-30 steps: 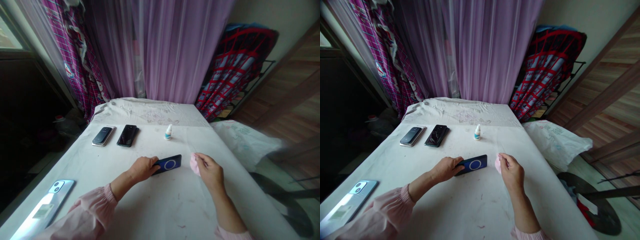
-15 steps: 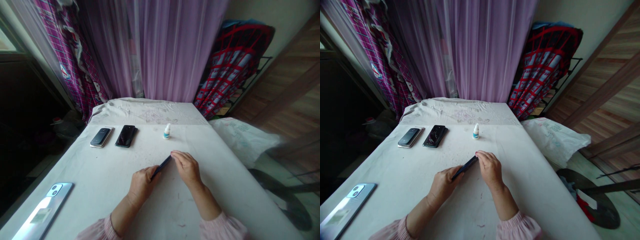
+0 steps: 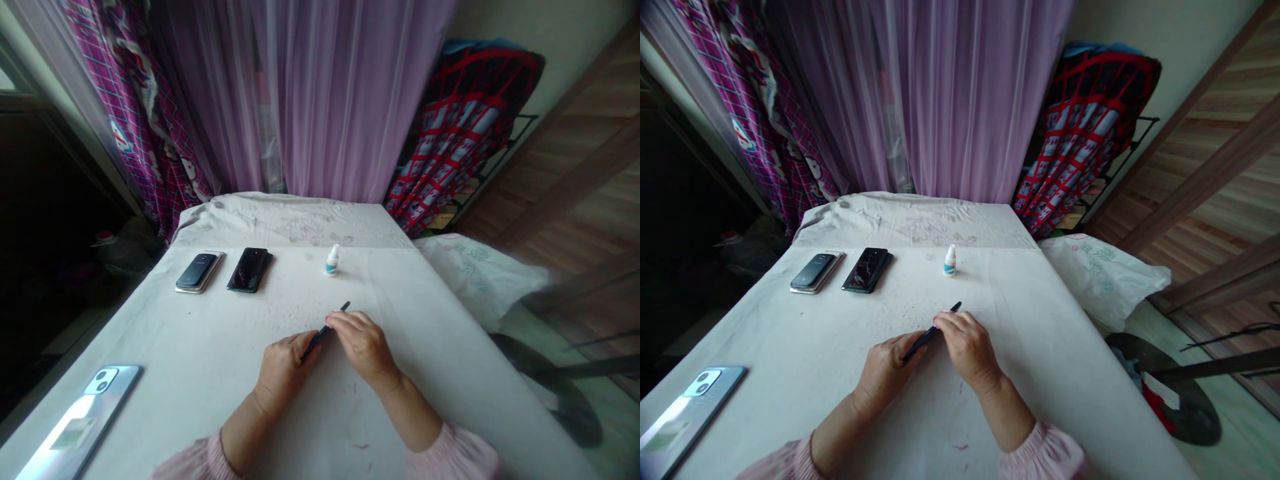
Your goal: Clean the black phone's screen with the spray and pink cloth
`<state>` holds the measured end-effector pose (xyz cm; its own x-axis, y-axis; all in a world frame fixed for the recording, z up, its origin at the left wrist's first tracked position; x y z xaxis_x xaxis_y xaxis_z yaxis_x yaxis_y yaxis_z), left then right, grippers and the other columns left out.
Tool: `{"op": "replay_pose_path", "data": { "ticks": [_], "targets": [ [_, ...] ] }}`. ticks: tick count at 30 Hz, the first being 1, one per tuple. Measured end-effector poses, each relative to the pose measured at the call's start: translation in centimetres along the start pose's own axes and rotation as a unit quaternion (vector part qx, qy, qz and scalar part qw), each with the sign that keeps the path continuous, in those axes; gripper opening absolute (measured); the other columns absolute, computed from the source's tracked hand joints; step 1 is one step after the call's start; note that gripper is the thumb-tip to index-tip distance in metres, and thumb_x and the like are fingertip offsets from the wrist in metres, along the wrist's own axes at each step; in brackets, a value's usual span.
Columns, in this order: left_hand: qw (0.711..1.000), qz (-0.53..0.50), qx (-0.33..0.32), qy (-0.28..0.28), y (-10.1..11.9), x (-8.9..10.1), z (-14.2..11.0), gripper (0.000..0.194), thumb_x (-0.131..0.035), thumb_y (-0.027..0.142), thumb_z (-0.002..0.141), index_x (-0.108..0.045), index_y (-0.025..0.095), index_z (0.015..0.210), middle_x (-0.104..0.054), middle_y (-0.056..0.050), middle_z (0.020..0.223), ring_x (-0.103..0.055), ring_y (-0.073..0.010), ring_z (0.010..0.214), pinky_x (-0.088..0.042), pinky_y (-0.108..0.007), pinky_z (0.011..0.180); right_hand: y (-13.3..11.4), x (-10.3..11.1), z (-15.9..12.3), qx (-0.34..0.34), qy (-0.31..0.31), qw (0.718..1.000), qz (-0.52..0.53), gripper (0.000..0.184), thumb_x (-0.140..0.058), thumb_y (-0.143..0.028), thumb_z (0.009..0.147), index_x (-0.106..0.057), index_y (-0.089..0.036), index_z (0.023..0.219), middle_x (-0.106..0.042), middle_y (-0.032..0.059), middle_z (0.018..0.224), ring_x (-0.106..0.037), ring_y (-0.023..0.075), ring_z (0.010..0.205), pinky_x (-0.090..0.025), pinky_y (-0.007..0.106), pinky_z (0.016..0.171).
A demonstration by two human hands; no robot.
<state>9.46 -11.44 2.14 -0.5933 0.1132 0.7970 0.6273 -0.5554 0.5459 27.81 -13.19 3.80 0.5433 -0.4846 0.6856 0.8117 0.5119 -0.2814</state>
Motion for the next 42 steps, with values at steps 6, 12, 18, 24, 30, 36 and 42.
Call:
{"op": "replay_pose_path", "data": {
  "ticks": [6,12,18,24,30,36,42],
  "targets": [
    [0.999,-0.035,0.008,-0.018,-0.2,0.1,-0.2,0.026,-0.052,0.028,0.091,-0.066,0.026,0.113,-0.075,0.000,0.103,-0.072,-0.0188,0.088,-0.056,-0.026,0.080,3.5,0.6,0.2,-0.062,0.021,0.996,-0.057,0.031,-0.044,-0.012,0.093,-0.071,-0.022,0.103,-0.074,0.0059,0.099,-0.067,0.0196,0.091,-0.055,0.036,0.083],
    [0.997,-0.071,-0.017,-0.018,-1.9,0.2,-2.2,0.031,-0.049,0.027,0.092,-0.062,0.025,0.120,-0.075,-0.003,0.103,-0.072,-0.0181,0.087,-0.056,-0.025,0.080,3.5,0.2,0.2,-0.063,0.017,0.995,-0.070,0.031,-0.044,-0.012,0.093,-0.071,-0.022,0.103,-0.074,0.0059,0.100,-0.067,0.0200,0.090,-0.055,0.036,0.083],
    [0.997,-0.065,-0.043,0.002,-1.9,0.5,-2.8,0.032,-0.043,0.027,0.095,-0.057,0.024,0.124,-0.074,-0.005,0.104,-0.072,-0.0184,0.088,-0.057,-0.028,0.082,1.7,-0.3,0.2,-0.045,0.021,0.996,-0.068,0.032,-0.044,-0.012,0.093,-0.072,-0.022,0.104,-0.074,0.0075,0.102,-0.066,0.0211,0.092,-0.056,0.037,0.083],
    [0.996,-0.072,-0.048,-0.026,-1.8,1.0,-2.6,0.035,-0.034,0.030,0.100,-0.052,0.021,0.128,-0.073,-0.007,0.104,-0.071,-0.0184,0.090,-0.057,-0.028,0.082,-1.1,-1.0,0.1,-0.004,0.015,0.999,-0.042,0.033,-0.043,-0.010,0.093,-0.070,-0.023,0.107,-0.073,0.0063,0.103,-0.065,0.0206,0.096,-0.056,0.035,0.085],
    [0.993,-0.107,-0.042,-0.008,-1.6,1.2,-3.2,0.037,-0.033,0.032,0.101,-0.053,0.023,0.131,-0.068,-0.007,0.119,-0.067,-0.0181,0.104,-0.053,-0.028,0.092,-1.1,-0.7,-0.2,-0.006,0.018,0.999,-0.041,0.032,-0.043,-0.010,0.094,-0.069,-0.022,0.106,-0.073,0.0067,0.103,-0.065,0.0207,0.097,-0.056,0.036,0.086],
    [0.990,-0.134,-0.029,0.021,-1.3,1.3,-3.3,0.033,-0.040,0.032,0.100,-0.060,0.025,0.125,-0.071,-0.004,0.115,-0.069,-0.0181,0.101,-0.054,-0.025,0.089,-4.3,-1.2,-0.7,0.032,0.004,0.999,-0.017,0.029,-0.046,-0.009,0.093,-0.067,-0.020,0.111,-0.072,0.0066,0.104,-0.064,0.0203,0.099,-0.056,0.034,0.088],
    [0.989,-0.122,-0.069,0.046,-1.4,1.1,-3.2,0.032,-0.041,0.031,0.101,-0.057,0.025,0.127,-0.071,-0.004,0.113,-0.071,-0.0163,0.097,-0.056,-0.024,0.084,-6.3,-1.3,-1.2,0.086,-0.012,0.996,-0.014,0.029,-0.048,-0.010,0.094,-0.064,-0.018,0.116,-0.072,0.0073,0.106,-0.064,0.0191,0.101,-0.056,0.033,0.089]
  ]
}}
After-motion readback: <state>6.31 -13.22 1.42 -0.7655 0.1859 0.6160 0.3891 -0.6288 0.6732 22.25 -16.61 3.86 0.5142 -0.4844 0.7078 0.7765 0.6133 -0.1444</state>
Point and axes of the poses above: each hand's wrist, its own z-axis towards the middle knuckle, its own x-axis out of the back of the hand, y = z × x, the point moved 1 cm from there along z, towards the middle knuckle
